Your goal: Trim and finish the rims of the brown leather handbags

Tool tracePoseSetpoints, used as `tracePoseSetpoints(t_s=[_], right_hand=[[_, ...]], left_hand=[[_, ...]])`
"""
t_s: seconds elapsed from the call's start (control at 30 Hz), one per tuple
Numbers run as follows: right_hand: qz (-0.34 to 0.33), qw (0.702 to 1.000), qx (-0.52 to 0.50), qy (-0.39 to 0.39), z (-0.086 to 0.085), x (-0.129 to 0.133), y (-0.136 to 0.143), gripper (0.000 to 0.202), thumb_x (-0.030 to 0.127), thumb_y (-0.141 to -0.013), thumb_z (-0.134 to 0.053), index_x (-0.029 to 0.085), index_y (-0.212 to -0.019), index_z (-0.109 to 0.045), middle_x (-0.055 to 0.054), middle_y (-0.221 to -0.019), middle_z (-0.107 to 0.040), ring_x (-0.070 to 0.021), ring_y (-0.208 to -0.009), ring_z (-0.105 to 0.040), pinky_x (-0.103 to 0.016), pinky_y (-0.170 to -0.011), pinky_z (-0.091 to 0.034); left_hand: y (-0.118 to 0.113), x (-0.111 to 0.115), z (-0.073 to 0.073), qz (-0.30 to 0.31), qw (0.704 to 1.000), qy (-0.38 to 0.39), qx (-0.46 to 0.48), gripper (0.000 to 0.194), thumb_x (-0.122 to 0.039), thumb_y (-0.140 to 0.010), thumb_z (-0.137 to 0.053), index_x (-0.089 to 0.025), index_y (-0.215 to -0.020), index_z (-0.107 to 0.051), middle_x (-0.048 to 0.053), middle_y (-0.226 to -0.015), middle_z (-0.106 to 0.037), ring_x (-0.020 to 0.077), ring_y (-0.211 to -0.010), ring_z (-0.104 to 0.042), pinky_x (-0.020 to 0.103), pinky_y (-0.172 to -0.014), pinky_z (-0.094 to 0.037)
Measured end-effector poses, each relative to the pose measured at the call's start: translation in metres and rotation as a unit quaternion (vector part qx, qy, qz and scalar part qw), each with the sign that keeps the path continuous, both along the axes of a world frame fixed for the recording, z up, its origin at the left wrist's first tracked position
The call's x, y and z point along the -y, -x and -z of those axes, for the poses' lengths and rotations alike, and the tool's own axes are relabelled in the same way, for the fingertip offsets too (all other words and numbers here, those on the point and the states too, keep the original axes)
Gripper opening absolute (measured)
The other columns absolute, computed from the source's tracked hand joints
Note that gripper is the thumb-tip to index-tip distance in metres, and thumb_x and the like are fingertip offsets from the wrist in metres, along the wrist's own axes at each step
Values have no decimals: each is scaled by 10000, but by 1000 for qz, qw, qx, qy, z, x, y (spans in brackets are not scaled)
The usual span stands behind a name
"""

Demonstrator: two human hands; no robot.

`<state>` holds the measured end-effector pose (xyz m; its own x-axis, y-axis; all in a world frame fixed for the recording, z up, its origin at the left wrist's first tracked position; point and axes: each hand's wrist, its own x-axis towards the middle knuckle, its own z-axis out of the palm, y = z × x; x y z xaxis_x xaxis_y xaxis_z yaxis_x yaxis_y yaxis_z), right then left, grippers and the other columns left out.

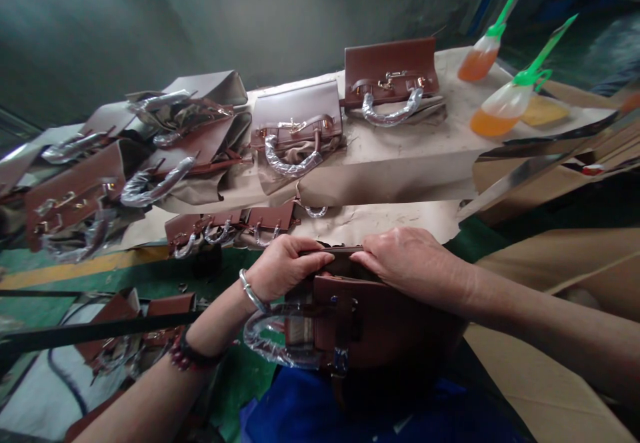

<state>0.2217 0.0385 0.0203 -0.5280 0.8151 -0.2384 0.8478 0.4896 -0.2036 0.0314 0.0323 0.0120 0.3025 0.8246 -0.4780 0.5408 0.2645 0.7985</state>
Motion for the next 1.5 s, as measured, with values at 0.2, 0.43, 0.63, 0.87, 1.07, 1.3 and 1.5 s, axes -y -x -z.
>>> tracePoseSetpoints(t_s=[0.2, 0.43, 0.63, 0.87, 1.07, 1.3, 1.5], right_hand=[[-5, 999, -18, -36, 0, 9, -8, 272, 313, -822, -335, 201, -750, -571, -30, -628, -610, -175, -570, -563, -257, -502, -347], [35, 999, 18, -30, -1, 6, -7, 350, 358, -829, -314, 198, -694, -594, -54, -620, -609, -201, -600, -574, -270, -505, -350], [36, 999, 12, -13, 0, 3, -8, 343, 369, -826, -330, 200, -715, -607, -54, -631, -609, -204, -623, -574, -277, -529, -370], [29, 999, -12, -11, 0, 3, -11, 307, 358, -814, -374, 192, -703, -607, -50, -629, -610, -199, -634, -579, -264, -523, -360], [21, 999, -29, -8, -1, 3, -12, 298, 340, -818, -381, 184, -721, -615, -53, -635, -607, -195, -647, -579, -258, -530, -366], [36, 998, -41, -9, -3, 1, -14, 314, 377, -806, -412, 175, -674, -613, -58, -644, -612, -184, -629, -573, -245, -523, -355], [91, 994, -45, -42, -1, 4, -16, 267, 407, -759, -502, 161, -842, -563, -45, -672, -603, -189, -630, -562, -245, -519, -338]], left_hand=[[-1, 3, -2, -25, 999, 9, 21, 263, -353, -673, -561, -101, -724, -617, -16, -566, -531, 75, -514, -432, 177, -470, -323], [-3, 5, -4, -41, 998, 25, 38, 255, -342, -661, -573, -102, -731, -622, -13, -575, -547, 73, -506, -435, 179, -469, -324], [-2, 7, -5, -38, 998, 31, 40, 249, -332, -664, -572, -96, -723, -623, -5, -580, -558, 74, -515, -440, 179, -480, -332], [-2, 9, -8, -50, 996, 52, 59, 253, -334, -659, -588, -92, -725, -617, 4, -604, -578, 73, -523, -461, 171, -481, -346], [-5, 11, -10, -53, 994, 63, 66, 261, -350, -646, -598, -96, -708, -608, -6, -581, -560, 75, -510, -451, 177, -471, -338], [-3, 14, -13, -20, 998, 43, 37, 274, -362, -678, -564, -99, -730, -617, -13, -582, -533, 73, -509, -418, 185, -467, -312], [-4, 14, -12, -25, 998, 48, 44, 281, -370, -680, -562, -97, -725, -611, -19, -570, -513, 69, -504, -397, 184, -462, -295]])
